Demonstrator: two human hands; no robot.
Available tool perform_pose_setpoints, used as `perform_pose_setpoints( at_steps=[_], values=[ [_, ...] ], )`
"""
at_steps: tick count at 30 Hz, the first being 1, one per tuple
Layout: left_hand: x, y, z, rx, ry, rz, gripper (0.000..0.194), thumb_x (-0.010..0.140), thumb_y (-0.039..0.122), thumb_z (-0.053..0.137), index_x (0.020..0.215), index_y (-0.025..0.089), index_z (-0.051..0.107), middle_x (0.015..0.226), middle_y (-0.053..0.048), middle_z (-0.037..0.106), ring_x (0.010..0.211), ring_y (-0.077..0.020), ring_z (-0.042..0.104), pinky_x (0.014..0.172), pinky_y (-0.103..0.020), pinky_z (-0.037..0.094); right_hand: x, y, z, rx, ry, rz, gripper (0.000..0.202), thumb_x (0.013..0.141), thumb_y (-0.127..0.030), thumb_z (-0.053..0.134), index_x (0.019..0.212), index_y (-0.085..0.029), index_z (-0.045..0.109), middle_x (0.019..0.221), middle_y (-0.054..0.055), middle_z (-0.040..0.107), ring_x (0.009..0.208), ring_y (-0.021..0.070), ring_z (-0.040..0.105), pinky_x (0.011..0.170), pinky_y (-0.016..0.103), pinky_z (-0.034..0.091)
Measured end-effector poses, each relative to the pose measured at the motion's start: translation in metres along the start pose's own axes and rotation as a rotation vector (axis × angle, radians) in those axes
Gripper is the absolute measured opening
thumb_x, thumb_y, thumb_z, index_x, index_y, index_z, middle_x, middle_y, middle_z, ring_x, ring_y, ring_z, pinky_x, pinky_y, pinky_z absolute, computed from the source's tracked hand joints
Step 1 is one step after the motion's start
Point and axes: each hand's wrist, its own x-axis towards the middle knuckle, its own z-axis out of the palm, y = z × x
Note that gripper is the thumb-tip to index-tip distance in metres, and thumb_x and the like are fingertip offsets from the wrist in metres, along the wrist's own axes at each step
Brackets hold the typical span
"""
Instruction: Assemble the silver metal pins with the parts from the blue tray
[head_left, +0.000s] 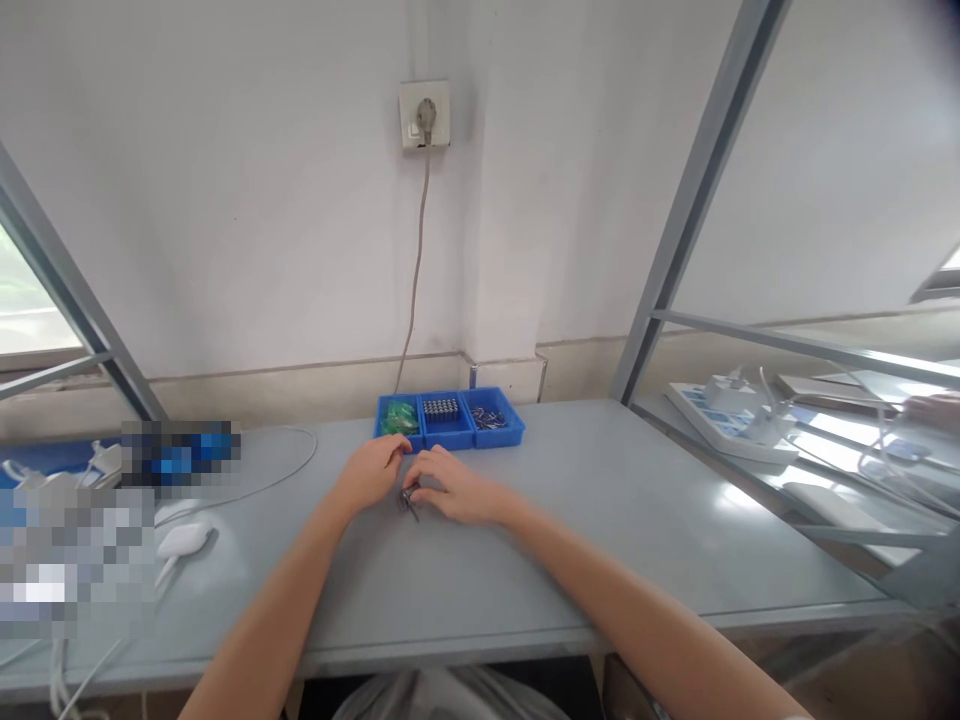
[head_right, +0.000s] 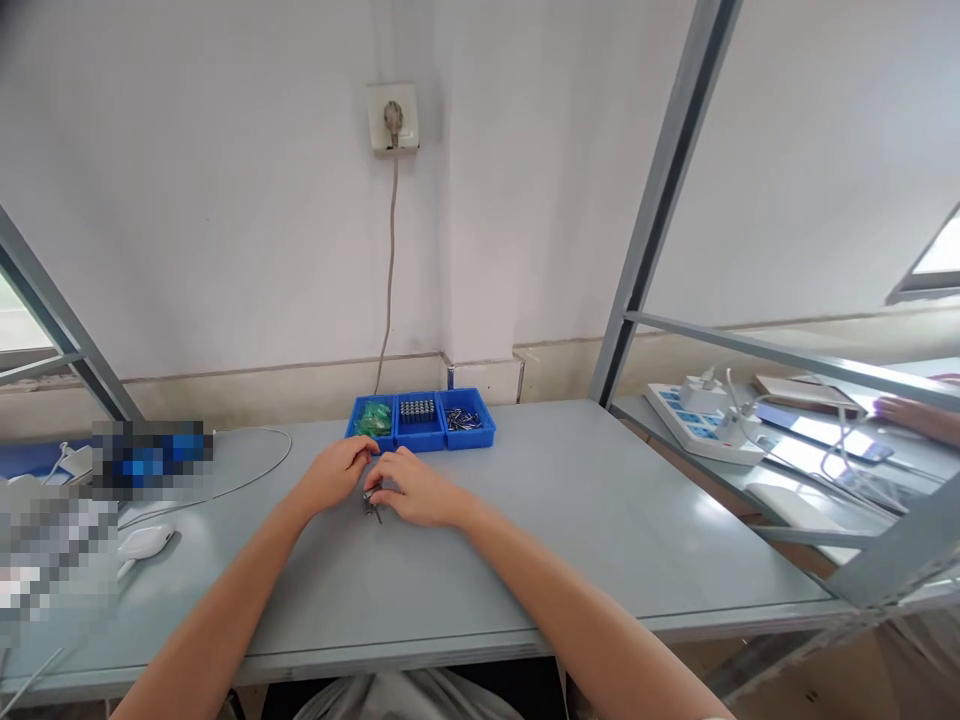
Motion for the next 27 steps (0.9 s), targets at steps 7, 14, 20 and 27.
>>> perform_pose_setpoints(
  at_steps=[7, 14, 20, 27],
  values=[
    [0.000, -0.002, 0.003, 0.025, 0.003, 0.041, 0.030, 0.087, 0.019, 0.037, 0.100, 0.022, 0.064, 0.102, -0.004, 0.069, 0.091, -0.0203, 0.062, 0.075, -0.030, 0.045, 0.003, 0.013, -0.007, 0.031, 0.282, 0.183, 0.028, 0.092, -0.023, 0.046, 0.117, -0.021, 0.058, 0.103, 0.006, 0.064, 0.095, 0.0186, 0.054, 0.088, 0.035, 0.042],
    [-0.002, 0.008, 0.003, 0.021, -0.023, 0.057, 0.023, 0.085, 0.028, 0.048, 0.100, 0.022, 0.064, 0.086, -0.002, 0.067, 0.072, -0.0170, 0.059, 0.063, -0.027, 0.042, 0.006, 0.016, -0.006, 0.180, 0.385, 0.276, 0.019, 0.087, -0.028, 0.051, 0.101, -0.020, 0.062, 0.091, 0.003, 0.068, 0.081, 0.0165, 0.059, 0.076, 0.032, 0.044],
    [-0.002, 0.014, 0.003, 0.016, -0.024, 0.093, 0.024, 0.089, 0.039, 0.047, 0.086, 0.021, 0.063, 0.080, -0.001, 0.065, 0.069, -0.0157, 0.056, 0.058, -0.026, 0.038, 0.011, 0.026, 0.002, 0.339, 0.425, 0.312, 0.015, 0.080, -0.030, 0.059, 0.091, -0.020, 0.057, 0.084, 0.001, 0.068, 0.079, 0.0163, 0.062, 0.075, 0.031, 0.046],
    [-0.002, 0.012, 0.010, -0.020, -0.013, 0.096, 0.025, 0.088, 0.041, 0.050, 0.084, 0.020, 0.063, 0.079, -0.001, 0.066, 0.067, -0.0150, 0.056, 0.059, -0.026, 0.037, 0.008, 0.029, 0.004, 0.486, 0.398, 0.357, 0.020, 0.076, -0.034, 0.063, 0.086, -0.020, 0.056, 0.080, 0.001, 0.069, 0.078, 0.0175, 0.066, 0.077, 0.032, 0.049]
  ],
)
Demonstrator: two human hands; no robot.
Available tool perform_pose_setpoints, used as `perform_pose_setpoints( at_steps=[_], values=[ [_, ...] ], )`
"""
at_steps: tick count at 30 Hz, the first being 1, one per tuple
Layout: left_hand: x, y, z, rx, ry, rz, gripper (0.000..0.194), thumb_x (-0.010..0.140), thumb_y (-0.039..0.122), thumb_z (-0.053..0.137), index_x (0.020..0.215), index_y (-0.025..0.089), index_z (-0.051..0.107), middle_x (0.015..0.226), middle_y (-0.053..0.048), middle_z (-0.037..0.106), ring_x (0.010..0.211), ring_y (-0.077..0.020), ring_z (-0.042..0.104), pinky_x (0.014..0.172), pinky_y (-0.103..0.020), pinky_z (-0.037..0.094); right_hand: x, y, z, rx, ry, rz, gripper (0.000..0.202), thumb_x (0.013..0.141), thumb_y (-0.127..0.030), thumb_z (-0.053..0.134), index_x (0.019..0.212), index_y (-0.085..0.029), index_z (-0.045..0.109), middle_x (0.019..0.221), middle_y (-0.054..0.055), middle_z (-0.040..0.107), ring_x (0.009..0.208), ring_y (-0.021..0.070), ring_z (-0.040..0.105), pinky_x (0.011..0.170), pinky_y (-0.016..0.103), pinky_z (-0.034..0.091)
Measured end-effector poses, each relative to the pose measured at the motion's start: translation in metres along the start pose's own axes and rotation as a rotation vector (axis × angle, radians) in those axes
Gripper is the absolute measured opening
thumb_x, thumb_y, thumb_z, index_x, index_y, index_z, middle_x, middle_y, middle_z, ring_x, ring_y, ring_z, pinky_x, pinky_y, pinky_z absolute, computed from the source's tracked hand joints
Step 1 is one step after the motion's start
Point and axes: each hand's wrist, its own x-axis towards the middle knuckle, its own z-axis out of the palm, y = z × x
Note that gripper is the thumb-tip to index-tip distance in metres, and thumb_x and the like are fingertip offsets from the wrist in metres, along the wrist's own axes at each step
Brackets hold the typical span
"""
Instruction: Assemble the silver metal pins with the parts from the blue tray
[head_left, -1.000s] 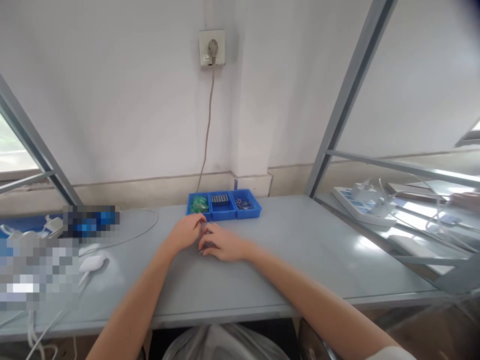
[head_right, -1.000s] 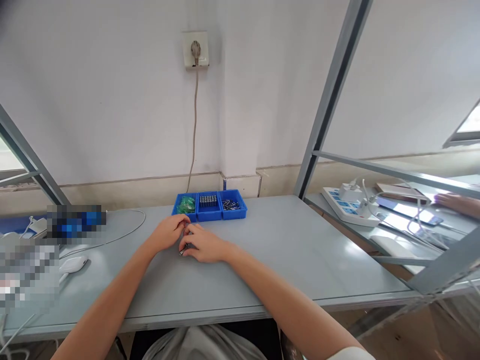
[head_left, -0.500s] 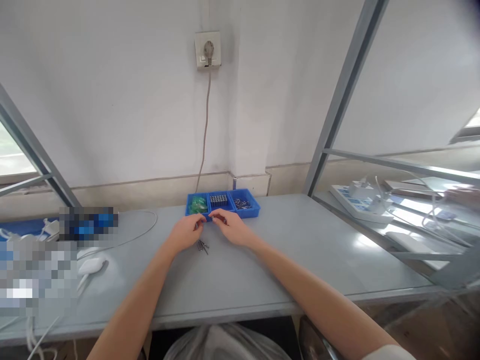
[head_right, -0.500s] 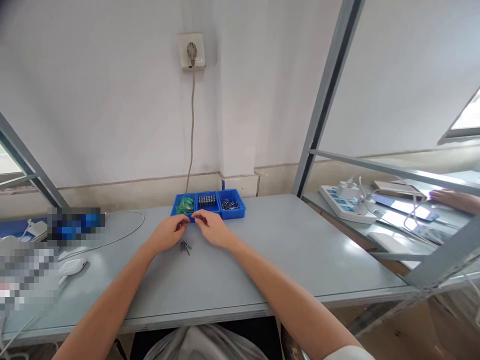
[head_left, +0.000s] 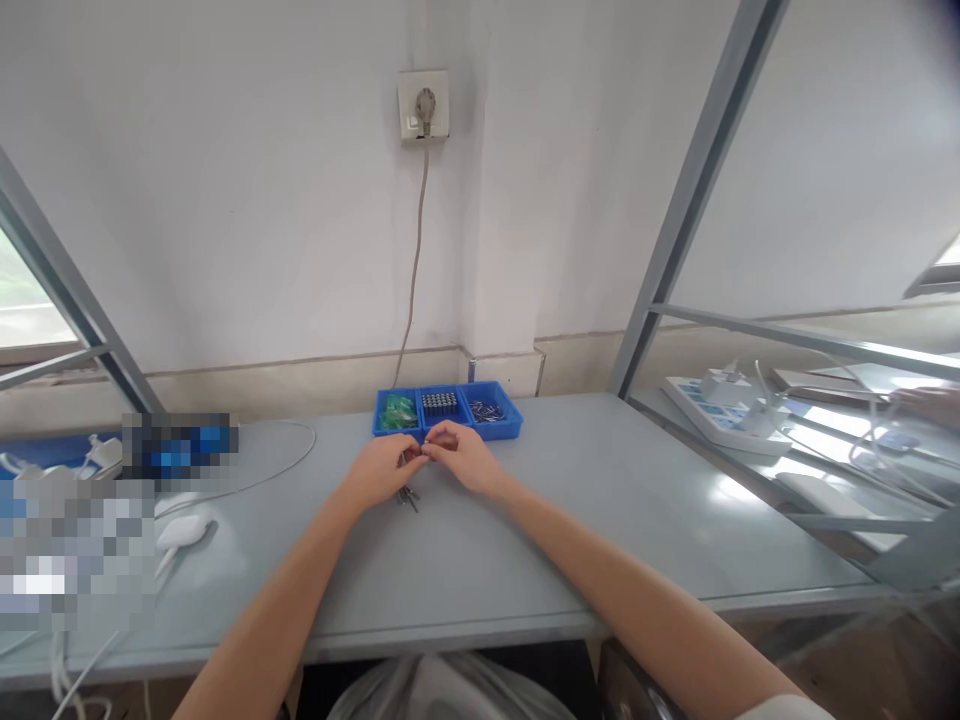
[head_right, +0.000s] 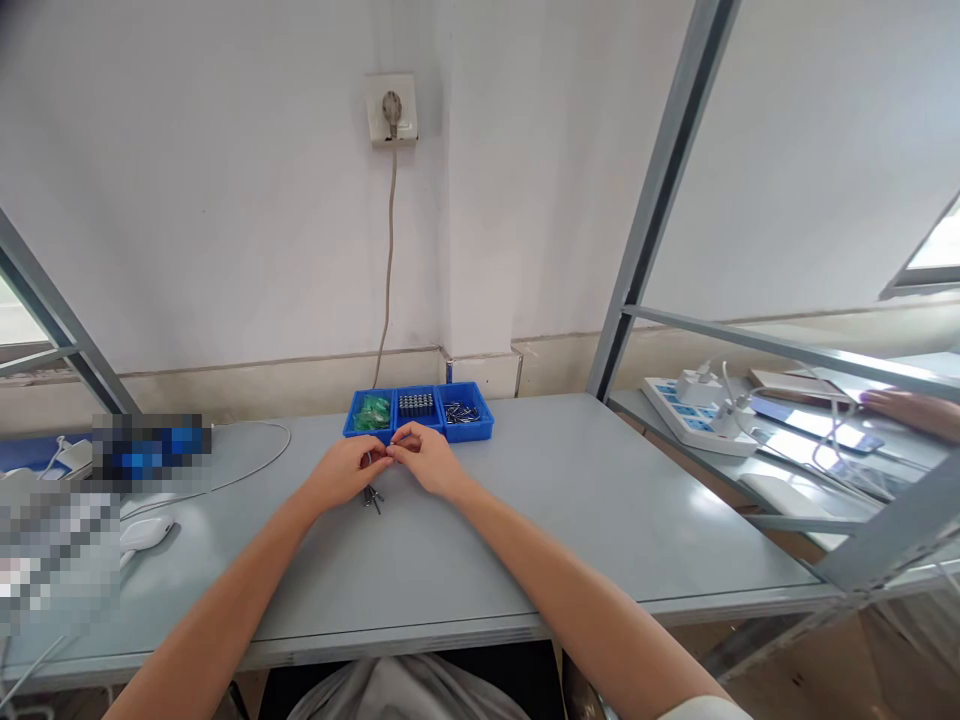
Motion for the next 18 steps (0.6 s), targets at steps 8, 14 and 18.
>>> perform_pose_setpoints(
  at_steps=[8, 14, 18],
  values=[
    [0.001, 0.002, 0.002, 0.051, 0.030, -0.029, 0.022, 0.086, 0.035, 0.051, 0.075, 0.019, 0.060, 0.075, -0.001, 0.065, 0.065, -0.0149, 0.056, 0.055, -0.025, 0.035, 0.003, 0.001, 0.003, -0.076, 0.061, -0.054, 0.018, 0.074, -0.033, 0.066, 0.084, -0.019, 0.061, 0.084, 0.002, 0.068, 0.078, 0.0166, 0.063, 0.075, 0.031, 0.049],
    [0.000, 0.003, 0.004, 0.062, 0.047, -0.025, 0.019, 0.085, 0.035, 0.053, 0.076, 0.020, 0.061, 0.075, -0.001, 0.065, 0.066, -0.0149, 0.056, 0.057, -0.026, 0.035, -0.002, -0.002, 0.006, -0.135, 0.118, -0.071, 0.016, 0.073, -0.033, 0.066, 0.080, -0.018, 0.064, 0.080, 0.003, 0.069, 0.076, 0.0170, 0.064, 0.074, 0.031, 0.050],
    [0.000, 0.003, 0.001, 0.011, 0.066, -0.020, 0.022, 0.088, 0.038, 0.050, 0.082, 0.021, 0.062, 0.076, 0.000, 0.066, 0.064, -0.0145, 0.055, 0.058, -0.025, 0.037, 0.002, -0.013, -0.004, -0.065, 0.225, -0.129, 0.019, 0.074, -0.032, 0.066, 0.086, -0.018, 0.066, 0.090, 0.005, 0.071, 0.085, 0.0190, 0.067, 0.081, 0.033, 0.053]
  ],
)
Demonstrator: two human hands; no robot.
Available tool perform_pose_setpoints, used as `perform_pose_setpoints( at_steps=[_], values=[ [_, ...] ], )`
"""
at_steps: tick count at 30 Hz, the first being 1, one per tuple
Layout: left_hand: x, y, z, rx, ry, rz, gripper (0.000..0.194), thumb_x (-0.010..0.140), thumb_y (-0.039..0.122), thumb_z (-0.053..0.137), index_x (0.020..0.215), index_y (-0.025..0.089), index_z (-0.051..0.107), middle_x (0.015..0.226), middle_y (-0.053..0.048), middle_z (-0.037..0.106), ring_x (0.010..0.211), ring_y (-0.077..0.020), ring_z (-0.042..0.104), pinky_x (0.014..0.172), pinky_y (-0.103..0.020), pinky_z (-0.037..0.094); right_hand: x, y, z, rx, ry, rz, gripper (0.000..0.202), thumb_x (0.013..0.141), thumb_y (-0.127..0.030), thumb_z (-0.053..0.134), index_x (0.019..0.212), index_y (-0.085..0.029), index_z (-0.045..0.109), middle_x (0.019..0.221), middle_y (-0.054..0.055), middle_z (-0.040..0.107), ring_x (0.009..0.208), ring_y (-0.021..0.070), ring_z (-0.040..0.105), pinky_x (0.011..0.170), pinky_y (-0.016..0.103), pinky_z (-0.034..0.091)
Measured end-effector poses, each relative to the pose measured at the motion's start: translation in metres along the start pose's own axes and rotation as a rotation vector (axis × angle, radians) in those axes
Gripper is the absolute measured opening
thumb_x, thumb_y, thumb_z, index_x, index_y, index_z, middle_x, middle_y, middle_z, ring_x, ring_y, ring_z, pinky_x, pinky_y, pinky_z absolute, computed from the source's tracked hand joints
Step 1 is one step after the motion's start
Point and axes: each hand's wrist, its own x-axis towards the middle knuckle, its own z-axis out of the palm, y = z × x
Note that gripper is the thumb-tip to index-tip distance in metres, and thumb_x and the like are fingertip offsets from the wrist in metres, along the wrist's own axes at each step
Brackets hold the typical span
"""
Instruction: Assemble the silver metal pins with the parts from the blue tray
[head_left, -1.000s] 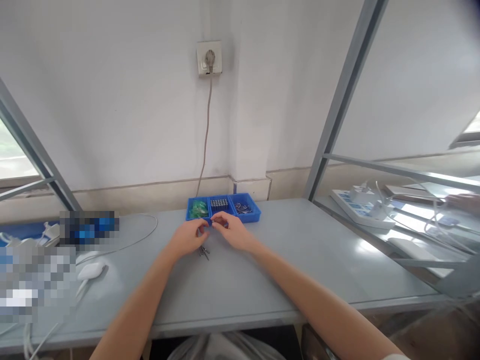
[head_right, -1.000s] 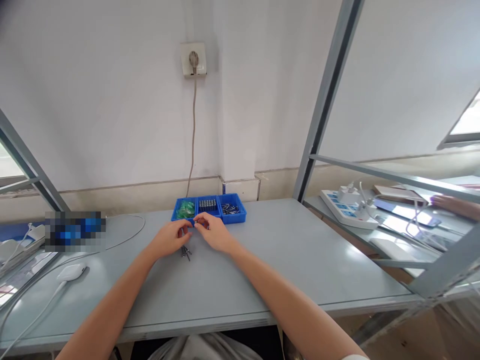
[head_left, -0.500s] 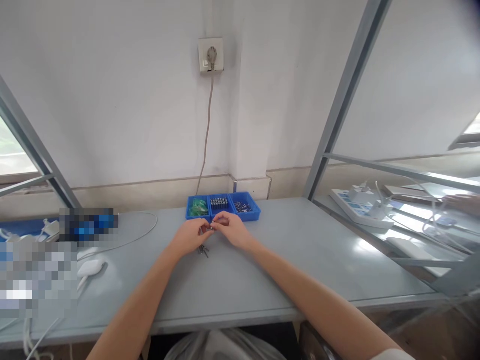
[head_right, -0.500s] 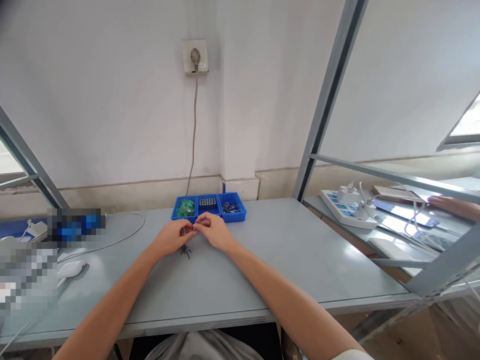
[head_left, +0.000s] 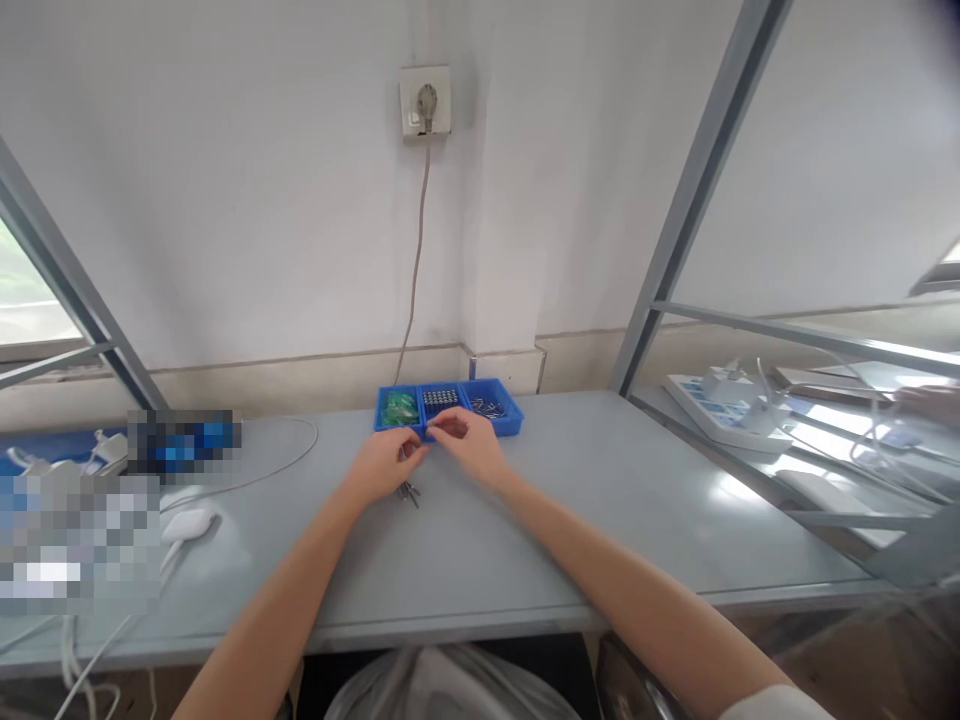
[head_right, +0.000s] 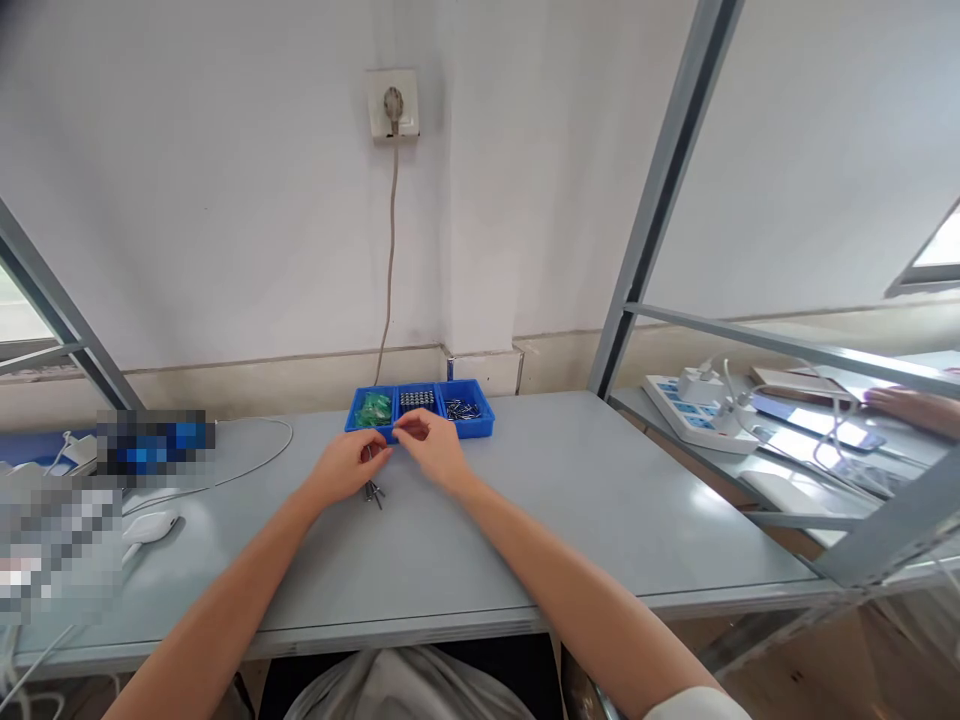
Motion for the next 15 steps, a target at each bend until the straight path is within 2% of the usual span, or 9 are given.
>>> perform_pose_setpoints(
  at_steps=[2, 4, 7, 10, 12, 15],
  values=[
    [0.000, -0.001, -0.001, -0.012, 0.012, 0.000, 0.022, 0.088, 0.037, 0.049, 0.083, 0.021, 0.062, 0.076, 0.000, 0.066, 0.064, -0.0141, 0.055, 0.059, -0.025, 0.037, 0.012, -0.003, -0.008, 0.008, 0.053, -0.042, 0.025, 0.076, -0.032, 0.064, 0.096, -0.019, 0.067, 0.097, 0.007, 0.072, 0.093, 0.0199, 0.067, 0.085, 0.033, 0.053],
    [0.000, -0.002, -0.001, -0.013, 0.017, -0.004, 0.021, 0.088, 0.035, 0.048, 0.083, 0.021, 0.062, 0.076, 0.001, 0.066, 0.064, -0.0139, 0.054, 0.060, -0.025, 0.038, 0.030, -0.004, -0.015, -0.075, 0.037, -0.067, 0.026, 0.078, -0.030, 0.062, 0.102, -0.020, 0.068, 0.099, 0.006, 0.073, 0.094, 0.0200, 0.068, 0.087, 0.033, 0.053],
    [0.000, -0.004, 0.000, -0.004, 0.001, -0.017, 0.019, 0.088, 0.033, 0.048, 0.084, 0.021, 0.062, 0.077, 0.001, 0.066, 0.065, -0.0141, 0.055, 0.060, -0.025, 0.039, 0.059, -0.002, -0.021, -0.339, -0.087, -0.082, 0.020, 0.080, -0.024, 0.061, 0.096, -0.020, 0.072, 0.097, 0.005, 0.074, 0.091, 0.0193, 0.068, 0.088, 0.030, 0.051],
    [0.000, -0.003, 0.000, 0.003, -0.023, -0.025, 0.019, 0.087, 0.032, 0.048, 0.086, 0.021, 0.063, 0.078, -0.001, 0.066, 0.066, -0.0147, 0.056, 0.060, -0.026, 0.039, 0.079, 0.004, -0.017, -0.691, -0.243, -0.072, 0.020, 0.082, -0.021, 0.060, 0.097, -0.020, 0.073, 0.101, 0.005, 0.073, 0.095, 0.0193, 0.066, 0.088, 0.028, 0.048],
    [-0.001, -0.001, 0.000, 0.004, -0.032, -0.025, 0.021, 0.087, 0.033, 0.047, 0.087, 0.020, 0.064, 0.079, -0.002, 0.067, 0.067, -0.0153, 0.057, 0.060, -0.026, 0.040, 0.086, 0.009, -0.012, -0.894, -0.311, -0.037, 0.023, 0.083, -0.021, 0.058, 0.101, -0.021, 0.072, 0.104, 0.006, 0.072, 0.097, 0.0201, 0.065, 0.086, 0.027, 0.047],
    [-0.001, 0.001, 0.000, 0.010, -0.038, -0.025, 0.023, 0.087, 0.034, 0.046, 0.088, 0.020, 0.065, 0.079, -0.002, 0.067, 0.067, -0.0157, 0.057, 0.060, -0.027, 0.039, 0.089, 0.014, -0.003, -1.022, -0.352, 0.008, 0.024, 0.081, -0.019, 0.058, 0.101, -0.021, 0.072, 0.104, 0.007, 0.072, 0.099, 0.0220, 0.063, 0.085, 0.029, 0.045]
  ],
)
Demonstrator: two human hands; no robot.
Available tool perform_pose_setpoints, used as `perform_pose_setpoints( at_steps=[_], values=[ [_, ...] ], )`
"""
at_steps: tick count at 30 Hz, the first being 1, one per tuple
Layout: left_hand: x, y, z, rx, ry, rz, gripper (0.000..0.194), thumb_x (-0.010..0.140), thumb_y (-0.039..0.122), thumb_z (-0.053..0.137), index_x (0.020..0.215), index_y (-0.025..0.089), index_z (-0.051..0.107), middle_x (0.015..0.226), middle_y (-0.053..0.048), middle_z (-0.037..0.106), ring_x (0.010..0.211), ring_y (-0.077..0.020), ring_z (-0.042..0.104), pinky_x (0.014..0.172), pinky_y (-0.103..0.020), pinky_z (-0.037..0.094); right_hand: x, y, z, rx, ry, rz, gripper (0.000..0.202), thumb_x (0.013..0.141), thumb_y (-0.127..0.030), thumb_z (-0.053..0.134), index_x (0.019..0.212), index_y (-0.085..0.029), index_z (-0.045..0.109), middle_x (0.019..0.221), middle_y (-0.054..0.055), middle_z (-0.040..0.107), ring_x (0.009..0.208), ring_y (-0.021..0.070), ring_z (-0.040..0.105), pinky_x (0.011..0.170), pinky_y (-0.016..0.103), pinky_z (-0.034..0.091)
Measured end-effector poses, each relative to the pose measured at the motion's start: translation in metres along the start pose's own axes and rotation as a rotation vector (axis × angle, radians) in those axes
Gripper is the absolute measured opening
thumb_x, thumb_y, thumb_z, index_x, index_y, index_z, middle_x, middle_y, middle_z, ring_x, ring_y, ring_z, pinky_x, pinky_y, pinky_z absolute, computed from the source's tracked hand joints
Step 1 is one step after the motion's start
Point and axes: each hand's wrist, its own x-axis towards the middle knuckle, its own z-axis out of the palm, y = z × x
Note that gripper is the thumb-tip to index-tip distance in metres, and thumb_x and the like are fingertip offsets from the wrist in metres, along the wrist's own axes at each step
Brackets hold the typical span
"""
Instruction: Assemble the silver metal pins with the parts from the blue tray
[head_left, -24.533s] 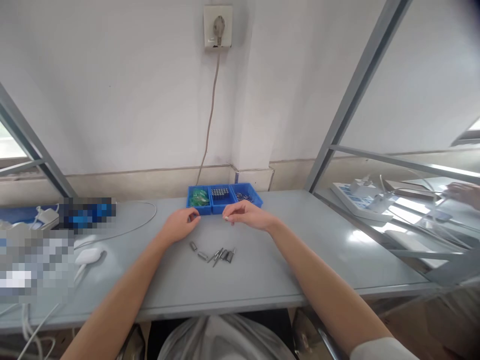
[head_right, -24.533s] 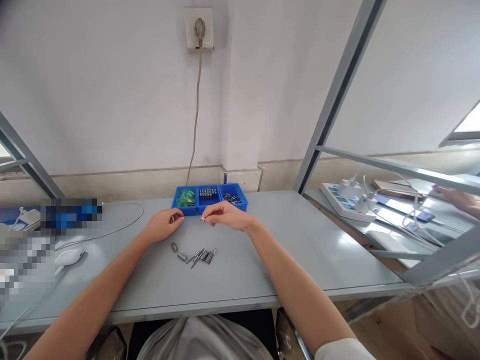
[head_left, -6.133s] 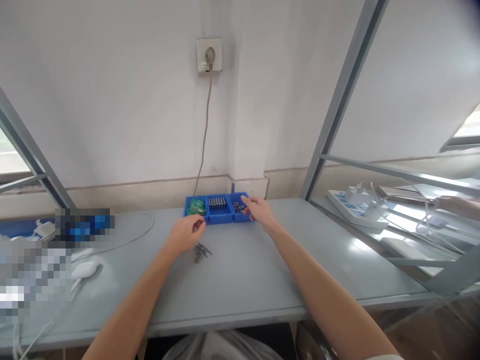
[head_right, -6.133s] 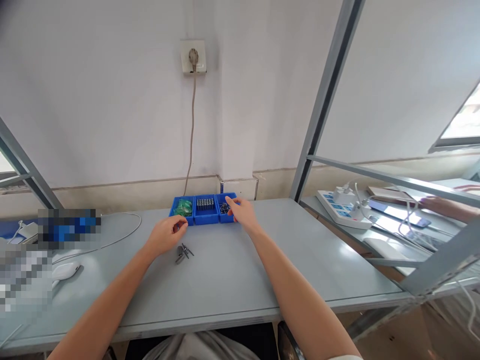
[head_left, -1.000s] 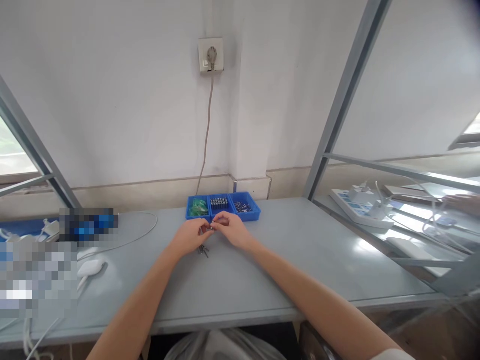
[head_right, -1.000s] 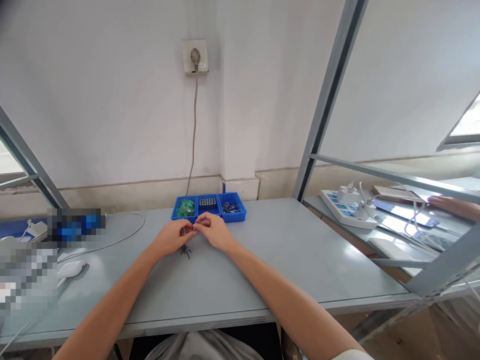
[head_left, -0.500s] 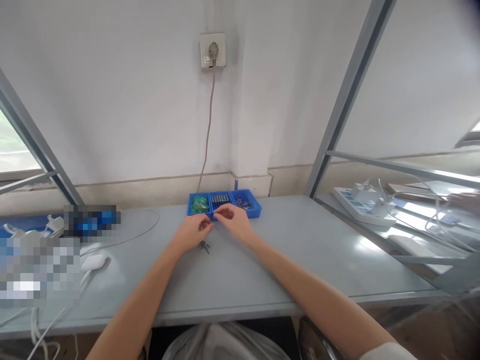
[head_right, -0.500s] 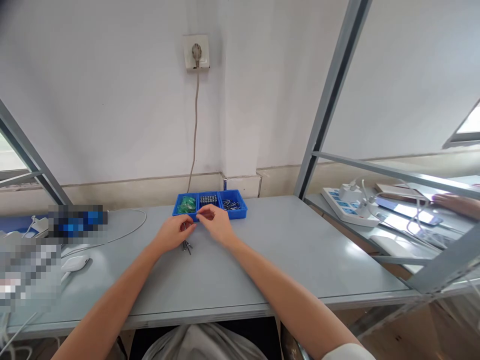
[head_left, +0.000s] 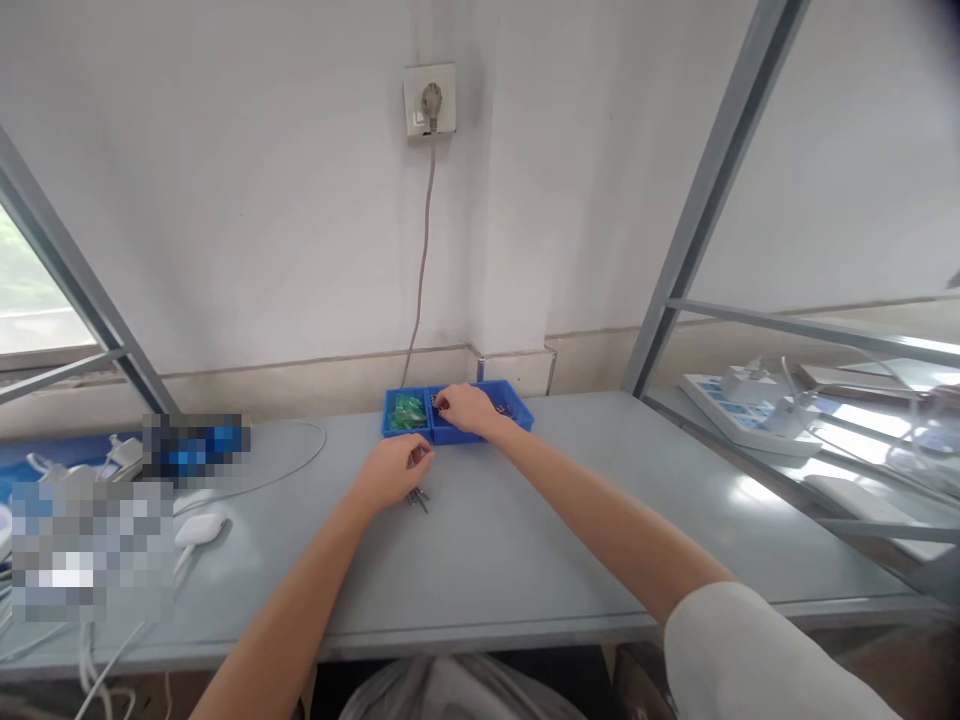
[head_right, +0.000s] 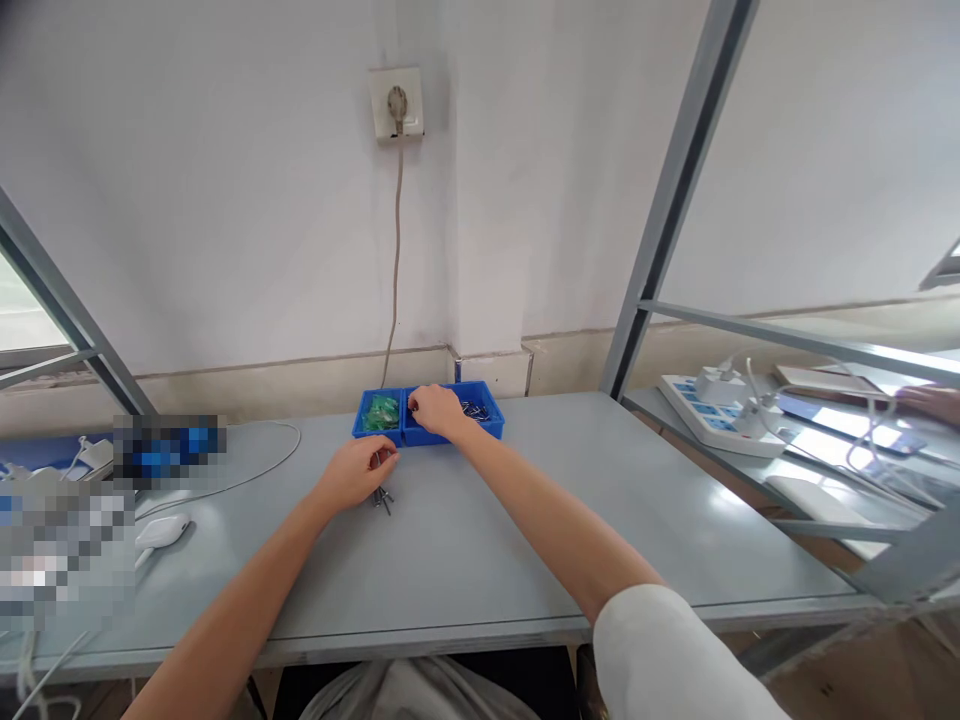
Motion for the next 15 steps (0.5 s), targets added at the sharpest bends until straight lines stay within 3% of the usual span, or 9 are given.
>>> perform_pose_setpoints(
  at_steps=[6, 15],
  values=[
    [-0.001, 0.000, 0.002, 0.007, 0.014, 0.011, 0.019, 0.087, 0.031, 0.048, 0.087, 0.021, 0.064, 0.079, -0.001, 0.067, 0.069, -0.0155, 0.057, 0.062, -0.026, 0.040, 0.011, -0.005, 0.006, -0.089, -0.068, 0.040, 0.018, 0.076, -0.015, 0.060, 0.087, -0.020, 0.074, 0.094, 0.009, 0.072, 0.092, 0.0214, 0.064, 0.086, 0.030, 0.042],
    [-0.002, 0.000, 0.002, 0.014, 0.002, 0.017, 0.018, 0.088, 0.030, 0.048, 0.087, 0.022, 0.064, 0.080, 0.000, 0.067, 0.069, -0.0148, 0.057, 0.060, -0.025, 0.038, 0.019, -0.004, 0.004, -0.126, -0.116, 0.019, 0.017, 0.077, -0.020, 0.062, 0.090, -0.021, 0.073, 0.096, 0.008, 0.071, 0.090, 0.0202, 0.064, 0.079, 0.028, 0.043]
  ],
)
